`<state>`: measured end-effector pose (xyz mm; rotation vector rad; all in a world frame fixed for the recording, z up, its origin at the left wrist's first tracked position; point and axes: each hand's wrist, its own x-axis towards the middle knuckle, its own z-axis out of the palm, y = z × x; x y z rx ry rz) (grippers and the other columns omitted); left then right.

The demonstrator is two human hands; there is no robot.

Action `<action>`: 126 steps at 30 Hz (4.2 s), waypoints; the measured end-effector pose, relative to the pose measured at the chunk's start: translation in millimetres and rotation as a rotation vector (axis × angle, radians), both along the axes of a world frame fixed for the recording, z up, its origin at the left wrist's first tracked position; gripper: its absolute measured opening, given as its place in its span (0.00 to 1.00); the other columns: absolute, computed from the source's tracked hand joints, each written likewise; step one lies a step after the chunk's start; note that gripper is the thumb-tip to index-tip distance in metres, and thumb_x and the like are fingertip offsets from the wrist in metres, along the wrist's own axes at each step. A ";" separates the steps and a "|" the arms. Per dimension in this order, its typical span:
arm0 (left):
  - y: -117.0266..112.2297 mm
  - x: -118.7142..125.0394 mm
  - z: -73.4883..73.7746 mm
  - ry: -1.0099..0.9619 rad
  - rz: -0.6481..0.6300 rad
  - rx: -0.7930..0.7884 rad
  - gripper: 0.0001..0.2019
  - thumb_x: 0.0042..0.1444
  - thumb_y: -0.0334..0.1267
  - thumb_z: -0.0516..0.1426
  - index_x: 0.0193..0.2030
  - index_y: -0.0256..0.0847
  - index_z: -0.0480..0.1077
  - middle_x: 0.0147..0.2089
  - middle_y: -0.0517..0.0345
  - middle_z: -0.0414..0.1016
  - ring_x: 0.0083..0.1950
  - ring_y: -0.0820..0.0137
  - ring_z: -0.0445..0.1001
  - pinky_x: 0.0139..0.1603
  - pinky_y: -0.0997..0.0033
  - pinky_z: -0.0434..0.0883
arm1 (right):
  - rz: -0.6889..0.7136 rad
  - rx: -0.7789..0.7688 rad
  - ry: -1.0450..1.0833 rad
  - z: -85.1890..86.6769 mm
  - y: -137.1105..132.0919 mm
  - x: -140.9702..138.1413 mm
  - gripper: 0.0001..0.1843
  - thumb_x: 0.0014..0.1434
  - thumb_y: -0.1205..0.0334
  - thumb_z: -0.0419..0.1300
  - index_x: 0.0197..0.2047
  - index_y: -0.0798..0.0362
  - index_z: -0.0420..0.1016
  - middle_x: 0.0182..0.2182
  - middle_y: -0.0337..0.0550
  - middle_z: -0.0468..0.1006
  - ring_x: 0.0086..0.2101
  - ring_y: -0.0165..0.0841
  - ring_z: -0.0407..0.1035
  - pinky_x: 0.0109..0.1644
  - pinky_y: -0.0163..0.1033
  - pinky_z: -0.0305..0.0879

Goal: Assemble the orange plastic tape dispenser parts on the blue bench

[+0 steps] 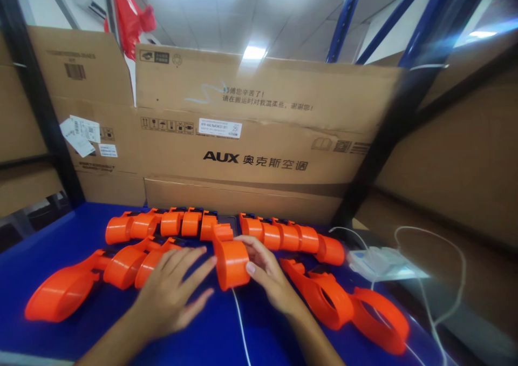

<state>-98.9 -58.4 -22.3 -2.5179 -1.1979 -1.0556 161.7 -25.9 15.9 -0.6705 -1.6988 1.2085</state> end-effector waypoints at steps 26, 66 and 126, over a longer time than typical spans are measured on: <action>-45.5 -68.3 94.1 0.420 0.139 0.213 0.34 0.55 0.33 0.59 0.69 0.52 0.64 0.67 0.48 0.70 0.64 0.44 0.70 0.60 0.39 0.68 | 0.341 -0.572 -0.032 -38.6 -4.3 -62.1 0.32 0.59 0.52 0.68 0.63 0.51 0.64 0.40 0.41 0.74 0.28 0.29 0.77 0.31 0.38 0.80; 9.7 39.9 -27.6 -1.830 0.073 -0.938 0.24 0.68 0.52 0.49 0.69 0.53 0.61 0.79 0.61 0.46 0.78 0.65 0.43 0.75 0.50 0.43 | -0.318 -0.084 0.158 -19.8 36.5 -21.2 0.24 0.57 0.45 0.66 0.52 0.49 0.73 0.21 0.30 0.61 0.22 0.28 0.55 0.27 0.33 0.52; 84.2 78.7 -11.5 -1.352 -0.247 -0.684 0.23 0.45 0.43 0.71 0.49 0.38 0.81 0.36 0.56 0.83 0.47 0.54 0.78 0.48 0.62 0.73 | -0.333 -0.026 -0.110 -30.1 33.8 -22.6 0.11 0.52 0.61 0.56 0.19 0.51 0.65 0.16 0.32 0.65 0.19 0.28 0.58 0.23 0.32 0.52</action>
